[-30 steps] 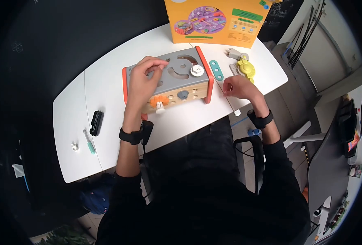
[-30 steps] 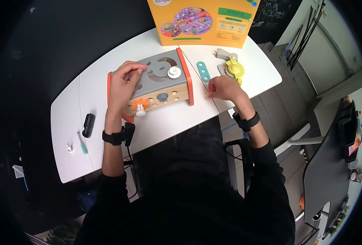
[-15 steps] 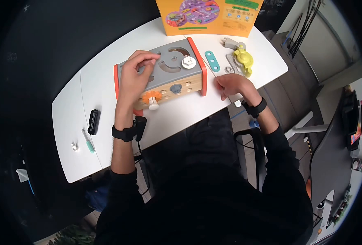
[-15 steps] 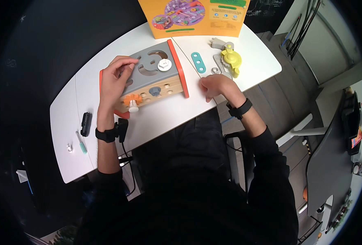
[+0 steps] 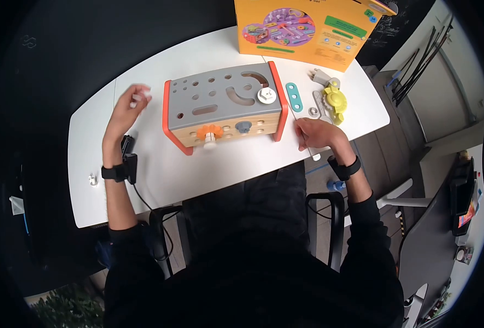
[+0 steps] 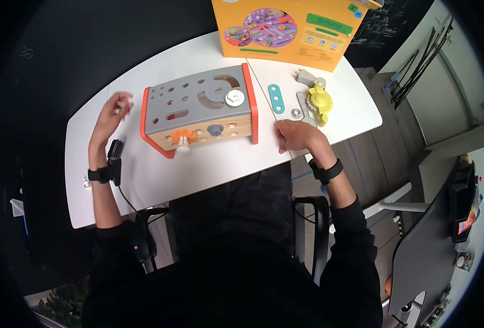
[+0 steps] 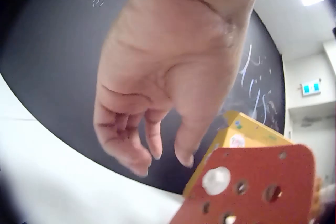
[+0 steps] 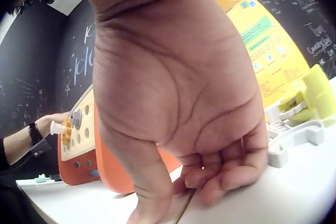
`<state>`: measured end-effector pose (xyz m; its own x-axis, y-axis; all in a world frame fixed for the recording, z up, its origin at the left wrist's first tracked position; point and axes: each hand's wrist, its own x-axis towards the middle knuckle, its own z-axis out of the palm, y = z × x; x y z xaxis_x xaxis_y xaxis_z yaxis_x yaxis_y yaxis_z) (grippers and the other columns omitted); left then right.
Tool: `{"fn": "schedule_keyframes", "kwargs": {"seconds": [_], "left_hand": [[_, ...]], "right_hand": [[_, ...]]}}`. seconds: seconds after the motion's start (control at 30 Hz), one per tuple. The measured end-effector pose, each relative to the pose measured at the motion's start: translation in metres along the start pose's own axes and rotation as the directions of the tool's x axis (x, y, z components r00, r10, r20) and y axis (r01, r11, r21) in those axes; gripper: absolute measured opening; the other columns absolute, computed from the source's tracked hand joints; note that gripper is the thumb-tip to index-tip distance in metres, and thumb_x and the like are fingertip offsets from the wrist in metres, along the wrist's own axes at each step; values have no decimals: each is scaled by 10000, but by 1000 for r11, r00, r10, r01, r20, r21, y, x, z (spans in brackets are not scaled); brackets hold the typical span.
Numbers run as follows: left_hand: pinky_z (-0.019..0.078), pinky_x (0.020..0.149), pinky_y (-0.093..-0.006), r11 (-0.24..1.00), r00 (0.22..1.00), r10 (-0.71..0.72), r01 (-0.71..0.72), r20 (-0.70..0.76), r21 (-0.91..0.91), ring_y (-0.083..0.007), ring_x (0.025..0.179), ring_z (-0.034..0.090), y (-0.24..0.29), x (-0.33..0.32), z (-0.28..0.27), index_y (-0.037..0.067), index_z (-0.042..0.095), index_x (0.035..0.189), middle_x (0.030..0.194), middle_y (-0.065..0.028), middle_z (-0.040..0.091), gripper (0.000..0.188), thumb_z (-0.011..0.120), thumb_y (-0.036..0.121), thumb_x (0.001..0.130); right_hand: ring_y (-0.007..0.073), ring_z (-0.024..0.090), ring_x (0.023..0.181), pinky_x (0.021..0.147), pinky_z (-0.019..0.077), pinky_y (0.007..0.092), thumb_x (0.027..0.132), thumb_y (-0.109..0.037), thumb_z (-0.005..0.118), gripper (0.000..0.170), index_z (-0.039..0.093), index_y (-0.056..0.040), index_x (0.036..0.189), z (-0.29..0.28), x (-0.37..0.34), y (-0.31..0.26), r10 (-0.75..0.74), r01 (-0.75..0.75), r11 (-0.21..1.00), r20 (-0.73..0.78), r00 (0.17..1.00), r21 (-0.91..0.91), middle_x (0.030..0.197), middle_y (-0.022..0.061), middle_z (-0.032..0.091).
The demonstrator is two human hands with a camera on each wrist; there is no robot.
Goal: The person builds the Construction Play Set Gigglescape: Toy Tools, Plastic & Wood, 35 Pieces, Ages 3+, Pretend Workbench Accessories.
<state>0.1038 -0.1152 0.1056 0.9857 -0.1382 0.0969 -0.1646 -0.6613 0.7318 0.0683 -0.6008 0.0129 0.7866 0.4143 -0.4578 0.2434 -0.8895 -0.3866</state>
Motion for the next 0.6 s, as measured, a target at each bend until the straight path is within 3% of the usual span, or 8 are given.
{"fn": "schedule_keyframes", "kwargs": {"seconds": [0.03,0.07,0.13,0.17,0.23,0.27,0.43,0.6], "left_hand": [[463,763,-299,963,953,-271,267,139,45,-164,921,591,-17,0,-5,79,603,1130,952,-60,617,336,750,198,852],[463,763,-299,961,952,-276,271,135,49,-164,921,591,-31,0,-4,79,603,1130,952,-60,617,336,750,198,852],[447,707,-299,914,881,-339,225,329,338,-191,839,595,-58,-4,0,78,580,1057,842,-74,611,526,861,370,720],[447,707,-299,911,879,-349,237,324,338,-191,839,595,-69,-4,5,78,580,1057,842,-74,611,526,861,370,720],[448,714,-325,853,851,-361,137,380,504,-228,845,595,-84,4,17,69,560,1045,863,-106,617,713,925,458,572],[460,740,-347,813,830,-438,200,346,547,-279,866,610,-80,7,23,45,548,1038,898,-134,640,755,947,436,530],[490,771,-360,762,832,-436,137,344,633,-334,927,646,-108,31,38,10,570,1038,956,-175,676,757,956,395,513],[538,706,-395,691,780,-515,133,355,710,-319,764,683,-99,40,45,-72,640,899,829,-201,689,670,967,358,504]], "right_hand": [[334,603,1017,832,478,390,694,-179,825,404,566,-63,982,-1,-1,-1,-5,5,1000,3,1000,2,1017,141,633],[335,604,1017,834,479,391,692,-176,825,406,565,-65,983,-4,-3,-4,-3,4,1000,3,1000,-7,1020,141,632],[338,605,1019,841,479,393,686,-169,825,415,561,-67,988,-3,-1,-3,-13,13,1000,9,1000,-8,1031,140,630],[338,605,1019,841,479,393,686,-169,825,415,561,-67,988,-3,1,-3,-22,22,1000,17,1000,-11,1031,140,630],[314,601,998,820,477,376,698,-176,834,453,539,-66,1023,-6,2,-6,10,-8,999,49,999,-32,1019,125,615],[316,591,1012,831,471,379,698,-184,839,452,536,-71,1014,-8,1,-9,30,-28,999,67,997,-31,1027,120,608],[308,587,963,820,464,377,701,-200,845,451,528,-66,993,-6,6,-4,7,-2,998,80,997,-63,984,111,592],[290,583,921,802,460,366,694,-174,853,448,524,-60,976,-8,6,-11,9,-3,998,94,996,-66,954,106,582]]}}
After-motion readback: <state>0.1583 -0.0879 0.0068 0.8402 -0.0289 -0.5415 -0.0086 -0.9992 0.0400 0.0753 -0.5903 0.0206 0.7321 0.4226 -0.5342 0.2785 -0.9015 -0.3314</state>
